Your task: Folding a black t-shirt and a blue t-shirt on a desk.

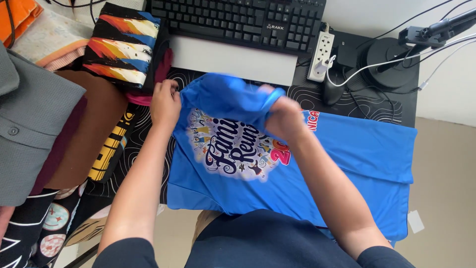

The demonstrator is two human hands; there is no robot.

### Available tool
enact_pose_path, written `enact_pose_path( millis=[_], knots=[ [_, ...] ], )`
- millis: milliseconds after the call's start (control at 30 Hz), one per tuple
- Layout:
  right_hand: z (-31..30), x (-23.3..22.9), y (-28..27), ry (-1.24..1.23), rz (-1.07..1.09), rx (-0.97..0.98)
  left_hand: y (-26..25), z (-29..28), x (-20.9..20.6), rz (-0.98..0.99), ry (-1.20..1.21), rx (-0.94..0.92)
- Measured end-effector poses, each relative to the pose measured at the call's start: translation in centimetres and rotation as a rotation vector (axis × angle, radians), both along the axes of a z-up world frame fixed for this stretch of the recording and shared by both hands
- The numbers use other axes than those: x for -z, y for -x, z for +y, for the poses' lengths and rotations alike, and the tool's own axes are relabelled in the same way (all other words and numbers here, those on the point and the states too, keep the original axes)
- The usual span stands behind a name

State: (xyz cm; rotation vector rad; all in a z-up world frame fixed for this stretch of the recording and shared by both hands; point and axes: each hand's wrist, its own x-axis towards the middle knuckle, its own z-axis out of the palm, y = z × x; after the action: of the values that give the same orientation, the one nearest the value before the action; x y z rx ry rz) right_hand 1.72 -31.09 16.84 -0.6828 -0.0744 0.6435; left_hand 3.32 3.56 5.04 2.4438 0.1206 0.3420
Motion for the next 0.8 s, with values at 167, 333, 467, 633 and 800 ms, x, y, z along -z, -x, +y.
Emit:
enact_pose_path(
  millis=[167, 333, 467, 633, 800],
  knots=[
    [4.7, 2.5, 5.9, 0.463, -0.618, -0.558, -0.3, 1.0, -0.5, 0.601, 0.237, -0.028],
    [6.2, -0.4, 10.4, 0.731, -0.976, -0.816, -0.4, 0.9, 0.1, 1.089, 0.97, -0.135],
    [0.5, 0.5, 10.1, 0.993, -0.589, -0.406, -0.4, -0.8, -1.1, 1.052, 0.782, -0.053],
    [-14.5, 3.8, 11.7, 1.577, -0.515, 0.191, -1.7, 0.0, 5.3, 0.853, 0.693, 0.016],
    [-22.1, 5.1, 16.4, 1.987, -0.734, 0.006, -2.7, 3.9, 13.5, 0.629, 0.665, -0.176]
  ],
)
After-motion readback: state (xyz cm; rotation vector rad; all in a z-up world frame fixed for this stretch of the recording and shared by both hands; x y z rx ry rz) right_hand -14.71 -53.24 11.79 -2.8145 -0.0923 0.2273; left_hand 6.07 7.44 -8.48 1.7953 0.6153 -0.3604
